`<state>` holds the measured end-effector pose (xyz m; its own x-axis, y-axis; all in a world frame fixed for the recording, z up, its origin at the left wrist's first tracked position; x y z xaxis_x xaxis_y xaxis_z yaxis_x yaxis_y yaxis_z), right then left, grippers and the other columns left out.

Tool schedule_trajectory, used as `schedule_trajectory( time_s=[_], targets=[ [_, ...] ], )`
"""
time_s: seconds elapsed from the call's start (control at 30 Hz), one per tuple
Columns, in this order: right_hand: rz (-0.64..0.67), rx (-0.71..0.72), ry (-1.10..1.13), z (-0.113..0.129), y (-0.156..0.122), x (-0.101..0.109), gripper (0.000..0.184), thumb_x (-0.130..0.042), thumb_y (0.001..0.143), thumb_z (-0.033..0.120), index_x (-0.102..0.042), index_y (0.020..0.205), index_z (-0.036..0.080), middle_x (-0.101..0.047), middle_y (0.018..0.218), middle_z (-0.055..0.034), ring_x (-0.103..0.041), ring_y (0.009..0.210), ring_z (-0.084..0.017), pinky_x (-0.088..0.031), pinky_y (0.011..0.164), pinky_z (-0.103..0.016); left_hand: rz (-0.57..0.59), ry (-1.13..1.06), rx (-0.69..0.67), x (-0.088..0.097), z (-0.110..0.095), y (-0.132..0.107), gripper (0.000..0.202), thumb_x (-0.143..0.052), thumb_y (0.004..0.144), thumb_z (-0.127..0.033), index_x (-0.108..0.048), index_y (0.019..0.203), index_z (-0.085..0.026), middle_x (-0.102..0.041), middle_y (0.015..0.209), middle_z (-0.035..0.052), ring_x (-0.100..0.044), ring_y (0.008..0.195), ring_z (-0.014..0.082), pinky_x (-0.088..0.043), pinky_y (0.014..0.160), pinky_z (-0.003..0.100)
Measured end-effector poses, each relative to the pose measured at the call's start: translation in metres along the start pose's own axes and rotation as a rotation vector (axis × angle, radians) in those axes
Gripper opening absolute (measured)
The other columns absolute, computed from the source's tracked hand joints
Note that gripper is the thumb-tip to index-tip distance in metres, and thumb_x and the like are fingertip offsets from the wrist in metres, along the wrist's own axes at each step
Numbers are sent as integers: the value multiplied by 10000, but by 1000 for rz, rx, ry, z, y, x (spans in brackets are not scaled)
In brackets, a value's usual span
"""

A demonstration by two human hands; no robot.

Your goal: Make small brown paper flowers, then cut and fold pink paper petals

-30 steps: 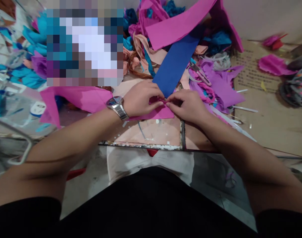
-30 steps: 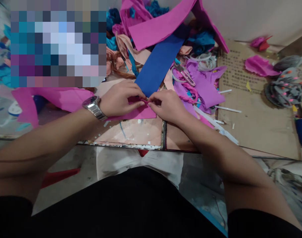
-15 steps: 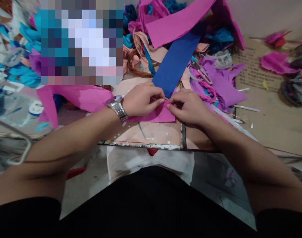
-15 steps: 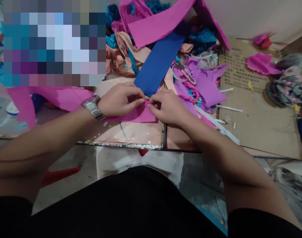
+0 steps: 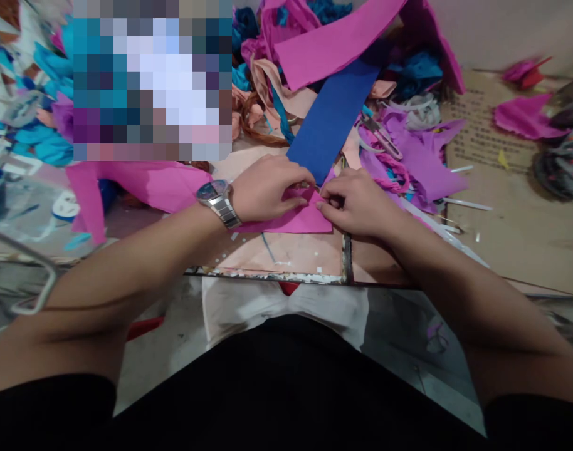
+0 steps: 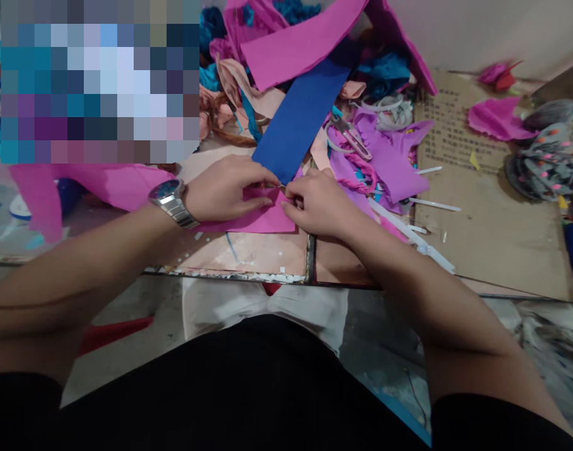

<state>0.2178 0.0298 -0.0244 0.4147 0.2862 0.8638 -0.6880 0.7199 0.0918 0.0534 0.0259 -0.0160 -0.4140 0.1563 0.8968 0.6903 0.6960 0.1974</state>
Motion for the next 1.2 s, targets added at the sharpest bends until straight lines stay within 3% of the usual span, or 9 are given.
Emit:
schedule_trajectory(
  time_s=[0.27, 0.6, 0.8, 1.0, 1.2],
  targets=[
    [-39, -47, 25, 1, -1, -1, 107, -713, 952, 249, -654, 865, 231, -698, 751, -34, -583, 810, -247, -393, 870, -409, 123, 125, -51, 3, -10, -10, 643, -749, 1016, -438, -634, 1604, -205, -698, 1398, 185, -650, 1246, 381, -508, 1065, 516],
    [-14, -78, 50, 2, 0, 0, 31, -720, 948, 243, -709, 921, 234, -730, 792, -32, -635, 867, -261, -418, 936, -439, 70, 40, -116, 2, -7, -7, 484, -771, 990, -440, -761, 1423, -225, -740, 1404, 169, -656, 1266, 380, -501, 1096, 550],
    [-4, -94, 78, 0, 0, 2, 29, -737, 942, 256, -734, 962, 234, -751, 822, -36, -648, 846, -252, -438, 918, -428, 71, 95, -144, 8, -9, -7, 458, -745, 1033, -521, -799, 1341, -186, -760, 1426, 158, -662, 1248, 379, -513, 1095, 574],
    [-38, -71, 120, -2, 0, 3, 55, -740, 932, 252, -751, 983, 237, -761, 803, -32, -672, 814, -246, -467, 883, -413, 72, 122, -172, 10, -14, -6, 380, -691, 1073, -491, -834, 1297, -219, -798, 1334, 139, -690, 1186, 342, -529, 1049, 540],
    [-48, -62, 143, 1, 0, 4, 55, -745, 945, 276, -766, 979, 238, -760, 788, -37, -671, 801, -248, -482, 838, -402, 35, 97, -101, 10, -14, -3, 328, -597, 1115, -404, -871, 1224, -262, -842, 1227, 118, -735, 1118, 317, -546, 987, 493]
  ],
)
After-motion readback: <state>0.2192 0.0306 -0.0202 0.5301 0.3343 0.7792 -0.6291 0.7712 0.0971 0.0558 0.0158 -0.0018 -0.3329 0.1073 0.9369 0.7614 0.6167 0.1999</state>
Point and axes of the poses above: each hand's wrist, its own y-axis towards the middle knuckle, its own x-axis out of the back of the hand, z = x × y, the point moved 7 cm from there along y, towards the middle knuckle
